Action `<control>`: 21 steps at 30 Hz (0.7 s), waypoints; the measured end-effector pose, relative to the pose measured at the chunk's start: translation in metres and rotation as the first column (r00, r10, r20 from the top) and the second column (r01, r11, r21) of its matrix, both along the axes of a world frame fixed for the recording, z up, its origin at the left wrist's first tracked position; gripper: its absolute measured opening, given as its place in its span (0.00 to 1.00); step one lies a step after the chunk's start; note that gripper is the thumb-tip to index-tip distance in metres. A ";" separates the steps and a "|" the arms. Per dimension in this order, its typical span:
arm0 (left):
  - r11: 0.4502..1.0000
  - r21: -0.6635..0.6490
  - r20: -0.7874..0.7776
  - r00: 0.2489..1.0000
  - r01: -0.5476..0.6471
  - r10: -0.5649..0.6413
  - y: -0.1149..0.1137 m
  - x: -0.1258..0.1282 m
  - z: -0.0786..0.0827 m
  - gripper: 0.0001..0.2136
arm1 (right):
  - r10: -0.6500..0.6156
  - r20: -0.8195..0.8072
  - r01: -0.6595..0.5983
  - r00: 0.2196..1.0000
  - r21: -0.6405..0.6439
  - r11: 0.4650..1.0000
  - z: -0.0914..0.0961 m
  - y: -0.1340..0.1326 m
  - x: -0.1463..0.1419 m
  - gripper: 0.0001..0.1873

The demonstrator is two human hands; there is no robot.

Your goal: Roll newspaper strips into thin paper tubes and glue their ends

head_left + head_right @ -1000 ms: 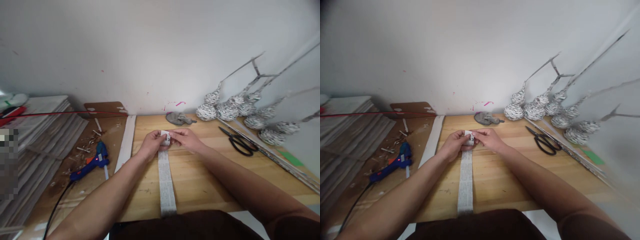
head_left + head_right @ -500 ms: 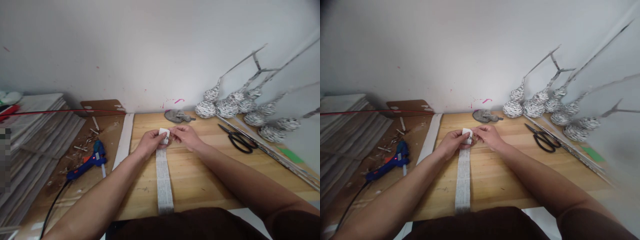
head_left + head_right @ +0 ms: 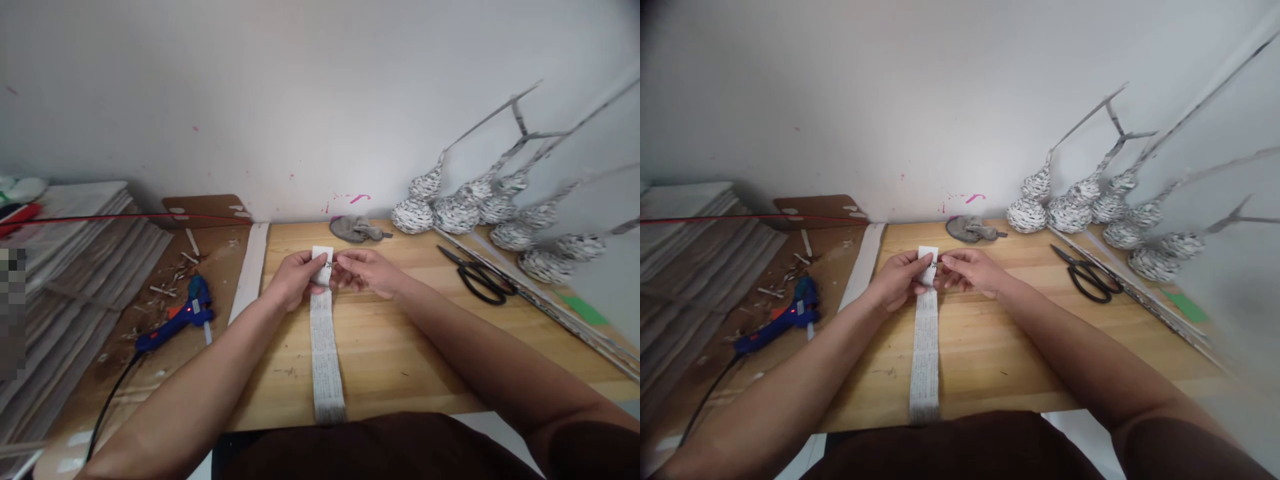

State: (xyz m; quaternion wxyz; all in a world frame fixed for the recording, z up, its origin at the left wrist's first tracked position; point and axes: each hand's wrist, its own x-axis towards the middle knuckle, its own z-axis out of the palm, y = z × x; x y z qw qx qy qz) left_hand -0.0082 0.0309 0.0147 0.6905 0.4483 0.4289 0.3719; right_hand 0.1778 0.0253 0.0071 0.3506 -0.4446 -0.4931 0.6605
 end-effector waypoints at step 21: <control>0.960 -0.140 0.129 0.966 0.241 -0.224 0.002 -0.024 0.031 0.09 | 0.748 0.184 -0.692 0.638 -0.289 0.661 0.018 -0.035 -0.020 0.20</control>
